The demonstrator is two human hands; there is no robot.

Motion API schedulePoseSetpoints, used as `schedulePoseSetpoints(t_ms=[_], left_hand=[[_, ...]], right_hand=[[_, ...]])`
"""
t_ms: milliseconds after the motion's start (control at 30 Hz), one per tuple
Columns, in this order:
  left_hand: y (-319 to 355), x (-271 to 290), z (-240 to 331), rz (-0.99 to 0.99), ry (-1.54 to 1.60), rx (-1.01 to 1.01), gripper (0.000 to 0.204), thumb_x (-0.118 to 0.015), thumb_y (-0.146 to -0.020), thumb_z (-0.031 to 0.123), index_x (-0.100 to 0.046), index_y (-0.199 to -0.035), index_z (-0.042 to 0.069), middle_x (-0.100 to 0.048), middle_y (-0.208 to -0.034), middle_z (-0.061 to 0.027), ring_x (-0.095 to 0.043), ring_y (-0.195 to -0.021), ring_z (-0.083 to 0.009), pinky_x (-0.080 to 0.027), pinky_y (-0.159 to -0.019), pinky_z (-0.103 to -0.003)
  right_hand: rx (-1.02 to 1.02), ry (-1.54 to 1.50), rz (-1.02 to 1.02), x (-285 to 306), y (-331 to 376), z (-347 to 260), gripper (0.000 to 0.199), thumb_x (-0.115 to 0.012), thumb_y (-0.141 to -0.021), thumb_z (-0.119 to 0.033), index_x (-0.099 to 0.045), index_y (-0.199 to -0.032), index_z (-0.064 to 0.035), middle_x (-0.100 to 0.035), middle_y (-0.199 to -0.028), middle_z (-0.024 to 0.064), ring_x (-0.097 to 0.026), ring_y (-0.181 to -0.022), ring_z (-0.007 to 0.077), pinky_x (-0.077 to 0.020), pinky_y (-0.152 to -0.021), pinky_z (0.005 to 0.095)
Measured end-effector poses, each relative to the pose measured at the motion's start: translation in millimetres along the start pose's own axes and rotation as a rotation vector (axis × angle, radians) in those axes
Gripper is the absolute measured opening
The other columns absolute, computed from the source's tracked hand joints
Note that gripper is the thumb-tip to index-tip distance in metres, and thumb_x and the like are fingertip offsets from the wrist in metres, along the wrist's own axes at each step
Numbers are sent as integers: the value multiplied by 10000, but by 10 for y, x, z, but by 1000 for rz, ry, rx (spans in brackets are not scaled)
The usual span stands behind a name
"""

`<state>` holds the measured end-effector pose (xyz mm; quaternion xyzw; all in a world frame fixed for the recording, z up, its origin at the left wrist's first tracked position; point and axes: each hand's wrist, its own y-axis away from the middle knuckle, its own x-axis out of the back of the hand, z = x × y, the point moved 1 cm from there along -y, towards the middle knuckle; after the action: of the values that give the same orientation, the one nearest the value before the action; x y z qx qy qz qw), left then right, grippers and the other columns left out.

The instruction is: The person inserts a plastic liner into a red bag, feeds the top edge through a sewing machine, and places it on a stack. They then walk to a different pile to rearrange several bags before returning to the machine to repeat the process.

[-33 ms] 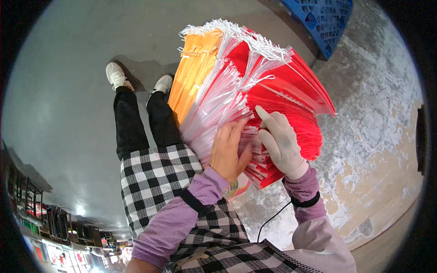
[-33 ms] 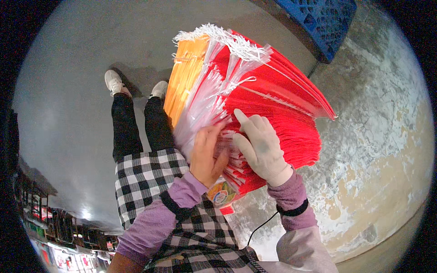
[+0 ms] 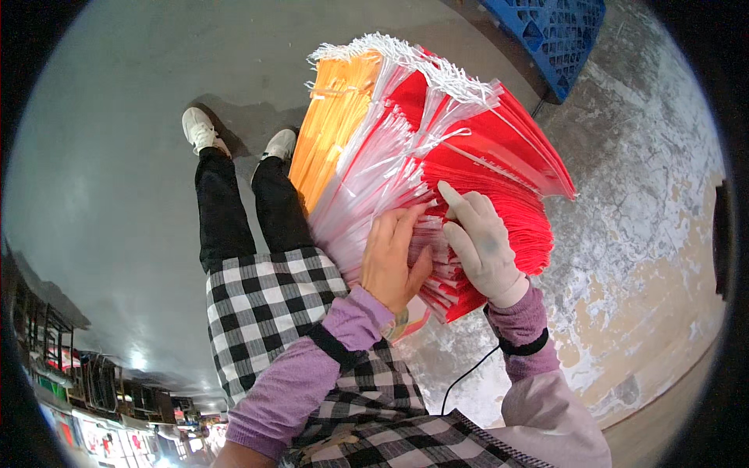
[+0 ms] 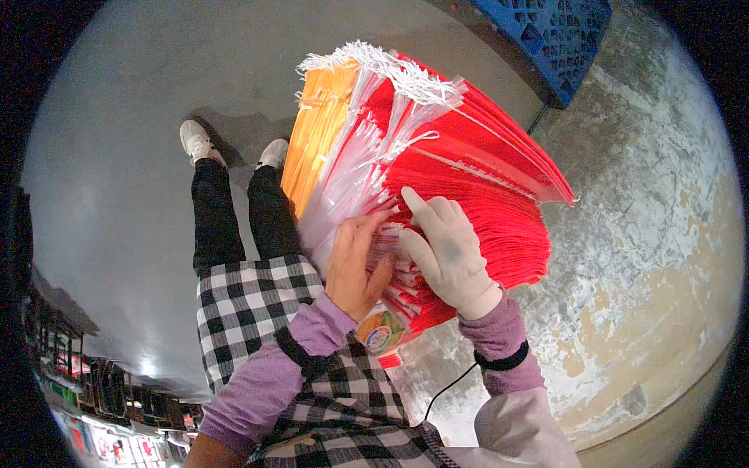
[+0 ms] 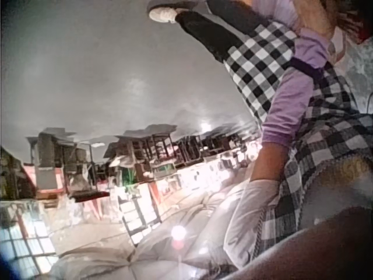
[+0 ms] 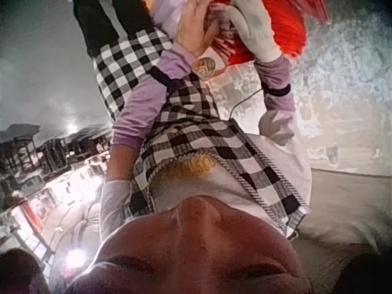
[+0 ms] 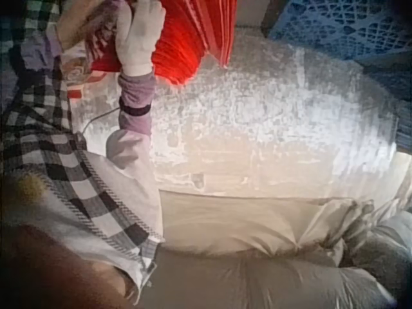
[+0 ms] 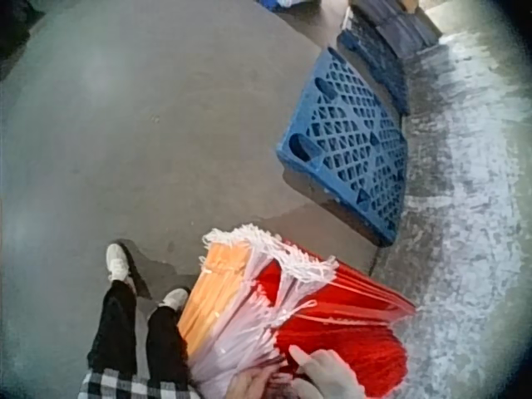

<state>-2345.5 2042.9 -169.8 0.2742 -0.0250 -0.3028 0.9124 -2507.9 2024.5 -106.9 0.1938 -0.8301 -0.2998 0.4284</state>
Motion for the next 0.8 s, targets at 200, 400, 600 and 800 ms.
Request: schedulePoseSetpoints(t_ms=[200, 400, 600, 800], left_hand=[[9, -11, -86, -21, 40, 3, 593, -596, -721, 9, -471, -1300, 38, -492, -1157, -199, -471, -1117, -381, -387, -979, -411], [-67, 180, -51, -108, -1, 1, 543, -603, -747, 41, -493, -1279, 34, -496, -1168, -195, -465, -1129, -380, -372, -990, -426], [-84, 159, -88, -48, -75, 23, 627, -609, -771, 55, -407, -1364, 33, -420, -1322, -217, -412, -1219, -401, -329, -1050, -432], [-115, 200, -78, -100, -90, 12, 724, -632, -736, 13, -344, -1400, -19, -383, -1381, -215, -388, -1257, -394, -321, -1073, -429]], right_hand=[[70, 91, 21, -40, -32, 41, 428, -568, -857, -145, -536, -1240, 43, -525, -947, 157, -509, -883, 308, -435, -805, 380], [-144, -13, 48, -26, -9, -117, 358, -583, -841, -120, -594, -1178, -3, -543, -1018, 152, -523, -945, 313, -445, -835, 387], [-123, -10, 59, 0, 20, -75, 314, -608, -826, -110, -609, -1128, -26, -549, -1060, 148, -527, -996, 318, -449, -871, 399], [-45, -22, 55, 22, -39, -38, 285, -599, -838, -118, -589, -1102, -9, -542, -1250, 184, -496, -1179, 367, -414, -997, 421]])
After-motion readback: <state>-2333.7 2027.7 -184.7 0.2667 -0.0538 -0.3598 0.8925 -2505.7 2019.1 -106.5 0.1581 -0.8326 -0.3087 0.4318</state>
